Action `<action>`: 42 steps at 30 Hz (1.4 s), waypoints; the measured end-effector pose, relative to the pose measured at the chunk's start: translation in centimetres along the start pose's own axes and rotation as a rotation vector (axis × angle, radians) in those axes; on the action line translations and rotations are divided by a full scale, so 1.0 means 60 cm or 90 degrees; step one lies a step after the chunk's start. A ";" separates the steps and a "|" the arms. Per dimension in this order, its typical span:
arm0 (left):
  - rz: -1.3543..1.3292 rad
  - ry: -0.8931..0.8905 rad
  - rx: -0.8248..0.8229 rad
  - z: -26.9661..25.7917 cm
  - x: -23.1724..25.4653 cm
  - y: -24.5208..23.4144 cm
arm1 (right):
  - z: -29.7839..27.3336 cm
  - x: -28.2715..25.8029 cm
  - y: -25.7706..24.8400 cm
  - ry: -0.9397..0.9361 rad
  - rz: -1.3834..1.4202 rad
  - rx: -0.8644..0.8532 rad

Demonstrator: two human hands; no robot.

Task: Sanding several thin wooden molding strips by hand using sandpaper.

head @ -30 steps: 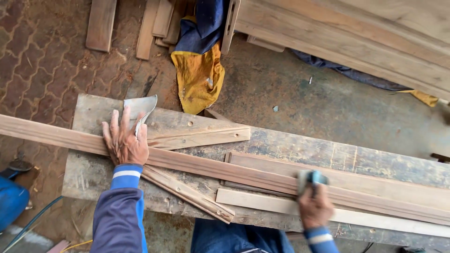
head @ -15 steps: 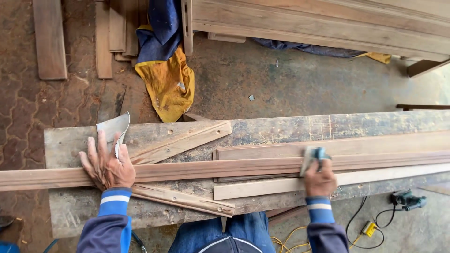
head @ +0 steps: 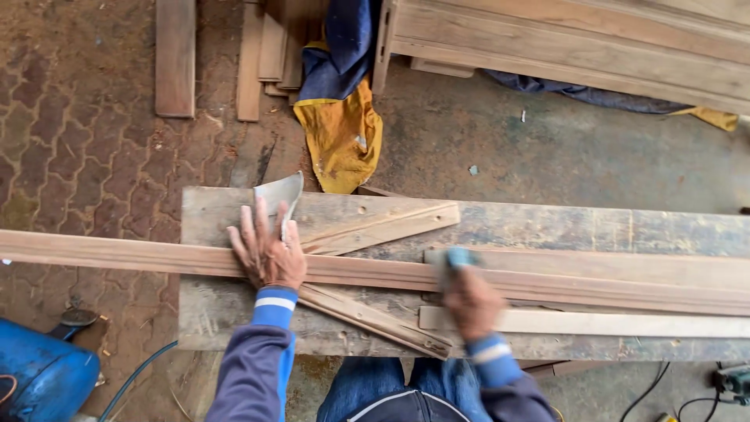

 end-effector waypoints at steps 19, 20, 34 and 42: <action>-0.056 -0.041 -0.019 0.003 -0.004 -0.009 | 0.020 -0.031 0.012 0.002 0.007 -0.027; -0.054 -0.040 -0.020 0.004 -0.003 -0.007 | 0.024 -0.006 -0.006 0.048 -0.044 -0.010; -0.069 -0.057 -0.003 0.020 -0.087 0.017 | 0.013 -0.204 0.056 -0.208 0.112 -0.169; 0.005 -0.005 0.012 0.058 -0.185 -0.019 | 0.016 -0.125 0.016 -0.054 -0.021 -0.036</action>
Point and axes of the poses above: each hand's wrist, its own z-axis towards the middle knuckle, its own y-axis out of the palm, x = y × z, the point moved 8 cm from there along z, towards the middle knuckle, and after that the axes turned 2 degrees about x, right-handed, at the moved point
